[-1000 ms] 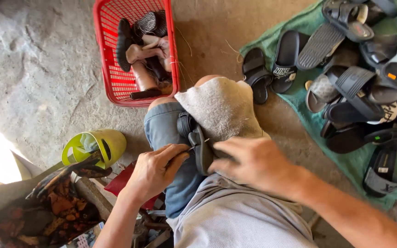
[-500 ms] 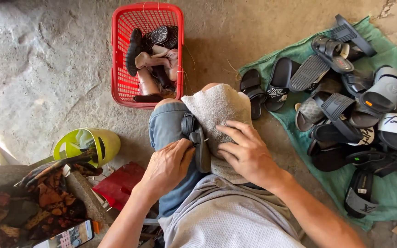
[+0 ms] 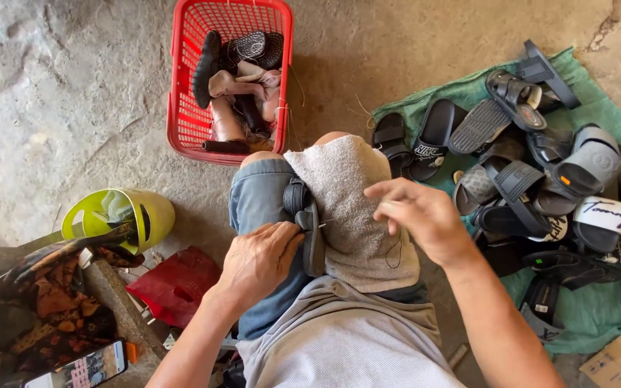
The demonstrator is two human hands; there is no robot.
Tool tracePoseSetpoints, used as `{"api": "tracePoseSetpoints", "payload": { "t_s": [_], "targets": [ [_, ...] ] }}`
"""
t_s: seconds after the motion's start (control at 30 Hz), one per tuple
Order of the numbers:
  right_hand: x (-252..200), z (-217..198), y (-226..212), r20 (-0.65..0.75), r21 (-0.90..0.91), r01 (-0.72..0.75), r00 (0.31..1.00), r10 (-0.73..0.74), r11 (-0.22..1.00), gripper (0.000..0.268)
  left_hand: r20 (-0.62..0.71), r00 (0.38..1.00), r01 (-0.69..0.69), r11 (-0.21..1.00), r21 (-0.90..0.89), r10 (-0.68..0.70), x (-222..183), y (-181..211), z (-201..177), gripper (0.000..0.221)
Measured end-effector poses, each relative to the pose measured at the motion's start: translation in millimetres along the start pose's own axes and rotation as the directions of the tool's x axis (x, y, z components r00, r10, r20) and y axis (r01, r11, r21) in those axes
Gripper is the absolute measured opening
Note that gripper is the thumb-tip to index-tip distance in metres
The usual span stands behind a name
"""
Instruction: Hand-stitching the sole of a black sandal using a needle and thread to repair it.
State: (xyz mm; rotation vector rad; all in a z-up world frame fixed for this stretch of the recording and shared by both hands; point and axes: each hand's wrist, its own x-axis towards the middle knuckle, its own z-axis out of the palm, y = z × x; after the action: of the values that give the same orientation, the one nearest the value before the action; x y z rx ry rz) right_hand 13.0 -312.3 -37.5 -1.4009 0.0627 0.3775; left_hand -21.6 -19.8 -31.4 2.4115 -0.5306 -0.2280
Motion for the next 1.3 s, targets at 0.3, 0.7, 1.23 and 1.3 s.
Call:
{"api": "tracePoseSetpoints", "payload": {
  "t_s": [0.3,0.7,1.23,1.3],
  "targets": [
    [-6.9,22.5,-24.8,0.028,-0.225,0.017,1.0,-0.011,0.974,0.011,-0.026,0.999,-0.035,0.998,0.046,0.036,5.1,3.7,5.8,0.025],
    [-11.3,43.6,-31.6,0.204,-0.771,0.137,0.978,0.037,0.621,0.034,-0.043,0.999,0.01,0.996,0.09,-0.007,9.0,7.5,16.6,0.025],
    [32.6,-24.4,25.7,-0.01,-0.967,0.101,0.903,-0.429,0.236,0.022,-0.025,0.997,0.066,0.998,-0.013,-0.067,0.9,4.2,12.1,0.023],
    [22.4,-13.5,0.4,0.093,-0.967,0.196,0.867,-0.49,0.164,0.039,-0.032,0.996,0.08,0.997,-0.006,-0.08,2.8,5.1,13.4,0.022]
  ]
}}
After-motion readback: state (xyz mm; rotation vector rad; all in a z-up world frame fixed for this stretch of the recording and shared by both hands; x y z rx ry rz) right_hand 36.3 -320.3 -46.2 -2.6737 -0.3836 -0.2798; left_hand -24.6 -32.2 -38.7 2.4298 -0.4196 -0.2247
